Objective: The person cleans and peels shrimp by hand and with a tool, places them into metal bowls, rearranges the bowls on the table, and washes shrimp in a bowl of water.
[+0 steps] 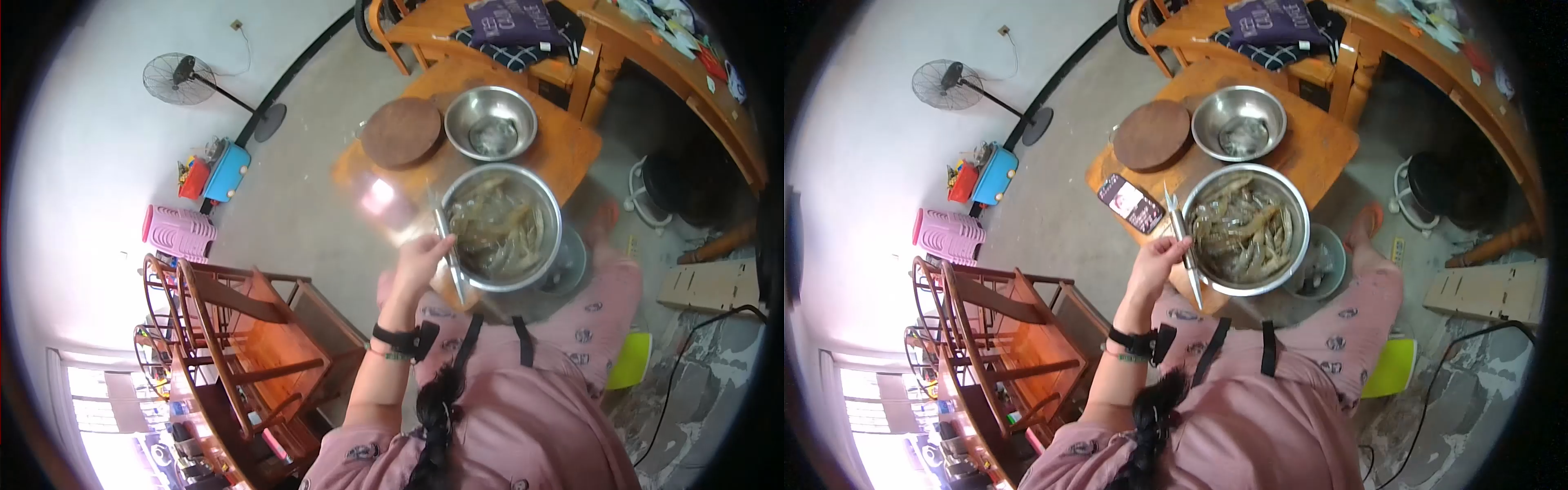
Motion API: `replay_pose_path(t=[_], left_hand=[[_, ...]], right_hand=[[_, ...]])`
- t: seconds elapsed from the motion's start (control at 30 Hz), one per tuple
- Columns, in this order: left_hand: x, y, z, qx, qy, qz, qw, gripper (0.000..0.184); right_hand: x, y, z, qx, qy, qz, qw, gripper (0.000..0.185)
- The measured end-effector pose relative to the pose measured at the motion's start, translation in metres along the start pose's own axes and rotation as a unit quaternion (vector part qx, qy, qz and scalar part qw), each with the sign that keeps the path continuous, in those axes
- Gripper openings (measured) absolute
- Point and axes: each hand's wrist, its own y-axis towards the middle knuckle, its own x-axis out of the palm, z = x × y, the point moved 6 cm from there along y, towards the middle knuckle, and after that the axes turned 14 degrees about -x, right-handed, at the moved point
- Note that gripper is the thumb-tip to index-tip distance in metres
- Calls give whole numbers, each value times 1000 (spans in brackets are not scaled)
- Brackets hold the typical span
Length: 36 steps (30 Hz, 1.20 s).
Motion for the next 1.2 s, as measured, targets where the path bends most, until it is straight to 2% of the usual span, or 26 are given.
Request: replay_pose_path(t=[0.03, 0.07, 0.13, 0.2, 0.23, 0.33, 0.4, 0.43, 0.47, 0.57, 0.7, 0.9, 1.07, 1.2], left_hand=[[-1, 3, 6, 9, -15, 2, 1000, 29], [-3, 4, 6, -16, 32, 30, 999, 29], [1, 0, 13, -2, -37, -2, 999, 28], [0, 9, 4, -12, -49, -21, 998, 28], [-2, 5, 9, 0, -14, 7, 1000, 27], [-2, 8, 5, -17, 0, 3, 1000, 29], [-1, 17, -5, 6, -36, 2, 999, 31], [-2, 7, 9, 5, 4, 0, 1000, 33], [-1, -2, 17, -26, -16, -6, 1000, 26], [-5, 3, 13, -18, -42, 8, 999, 27], [-11, 8, 8, -20, -6, 12, 1000, 29], [-20, 25, -8, -25, -19, 23, 999, 24], [-31, 40, -23, -43, -13, 41, 998, 25], [-33, 37, -14, -51, 4, 51, 997, 30]], right_hand=[[2, -1, 1, 0, -4, -3, 1000, 40], [5, -1, 1, -4, -9, -9, 1000, 40], [7, -2, 1, -7, -21, -18, 1000, 40], [8, -2, 3, -6, -19, -17, 1000, 40], [8, -1, 5, -5, -21, -11, 1000, 40], [10, 2, 5, -4, -18, -2, 1000, 39], [10, 3, 6, 0, -16, 5, 1000, 39], [10, 3, 6, 4, -14, 7, 1000, 39], [10, 4, 6, 4, -16, 9, 1000, 39], [12, 3, 3, 1, -29, 12, 1000, 39], [2, 1, -8, -10, -52, 28, 998, 39], [-49, -6, -62, -43, -125, 86, 987, 39], [-99, -13, -132, -89, -215, 141, 962, 38], [-123, -21, -153, -92, -275, 191, 938, 38]])
